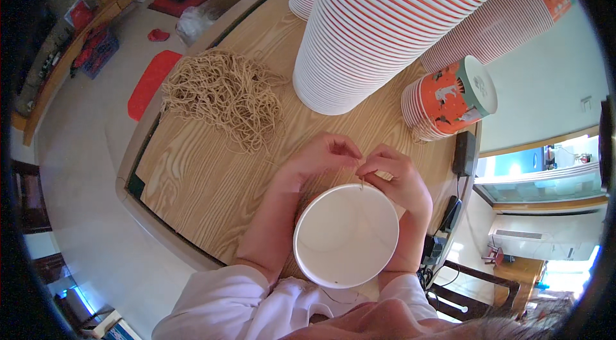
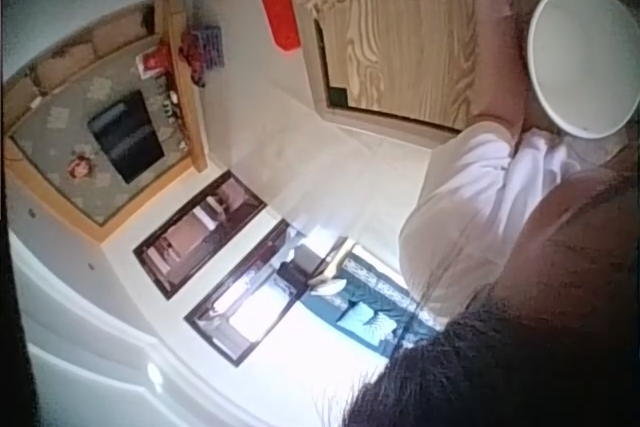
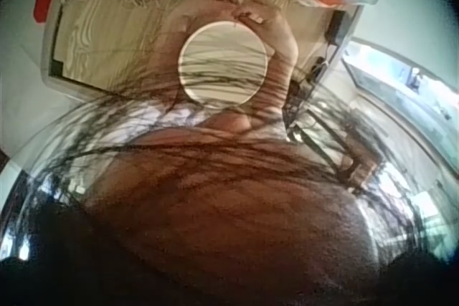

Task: Attaching rubber bands to the rims of paper cups as part of a manufacturing or packaging workflow.

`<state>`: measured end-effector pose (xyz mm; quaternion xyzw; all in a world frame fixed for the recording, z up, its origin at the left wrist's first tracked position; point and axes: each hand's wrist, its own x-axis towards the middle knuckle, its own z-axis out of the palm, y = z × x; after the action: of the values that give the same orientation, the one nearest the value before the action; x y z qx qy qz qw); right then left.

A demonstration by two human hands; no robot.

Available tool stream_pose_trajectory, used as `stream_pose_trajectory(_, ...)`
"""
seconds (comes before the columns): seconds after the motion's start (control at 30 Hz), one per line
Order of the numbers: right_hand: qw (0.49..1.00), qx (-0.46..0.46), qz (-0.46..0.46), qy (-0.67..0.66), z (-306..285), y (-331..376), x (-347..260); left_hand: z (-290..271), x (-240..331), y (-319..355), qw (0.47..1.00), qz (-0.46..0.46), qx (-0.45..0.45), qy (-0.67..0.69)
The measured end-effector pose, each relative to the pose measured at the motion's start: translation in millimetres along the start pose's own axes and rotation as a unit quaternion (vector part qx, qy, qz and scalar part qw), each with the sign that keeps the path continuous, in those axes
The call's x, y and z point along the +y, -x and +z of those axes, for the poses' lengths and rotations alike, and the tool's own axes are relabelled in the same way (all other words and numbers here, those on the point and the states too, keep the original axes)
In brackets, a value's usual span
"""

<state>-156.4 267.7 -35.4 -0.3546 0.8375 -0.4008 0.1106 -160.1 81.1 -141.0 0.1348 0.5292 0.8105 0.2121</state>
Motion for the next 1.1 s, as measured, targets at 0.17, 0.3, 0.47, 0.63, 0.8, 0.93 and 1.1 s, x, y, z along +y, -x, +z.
stream_pose_trajectory(0.17,1.0,-0.009,0.0,-0.01,-1.7,1.9,1.3,-6.9,2.6,-1.6,0.999,-0.035,0.031,0.004)
stream_pose_trajectory(0.3,0.997,-0.053,-0.026,-0.041,-5.9,0.2,-4.7,-10.6,-9.1,-2.9,0.997,-0.027,0.072,0.029)
stream_pose_trajectory(0.47,0.992,-0.087,-0.039,-0.078,-10.3,2.7,-6.1,-12.5,-7.8,-4.8,0.998,-0.02,0.064,-0.01)
stream_pose_trajectory(0.63,0.994,-0.071,-0.006,-0.081,-9.4,1.9,-6.3,-12.0,-6.6,-3.8,0.998,-0.02,0.055,-0.016)
stream_pose_trajectory(0.8,0.993,-0.092,-0.043,-0.066,-8.4,3.4,-1.8,-13.4,-7.0,-3.5,0.998,-0.009,0.032,-0.055)
stream_pose_trajectory(0.93,0.99,-0.116,-0.05,-0.066,-5.8,3.0,-0.7,-12.5,-6.7,-2.2,0.997,-0.016,0.008,-0.07)
stream_pose_trajectory(1.1,0.99,-0.109,-0.05,-0.074,-6.7,2.2,-1.8,-14.2,-12.1,-4.8,0.997,-0.028,-0.012,-0.073)
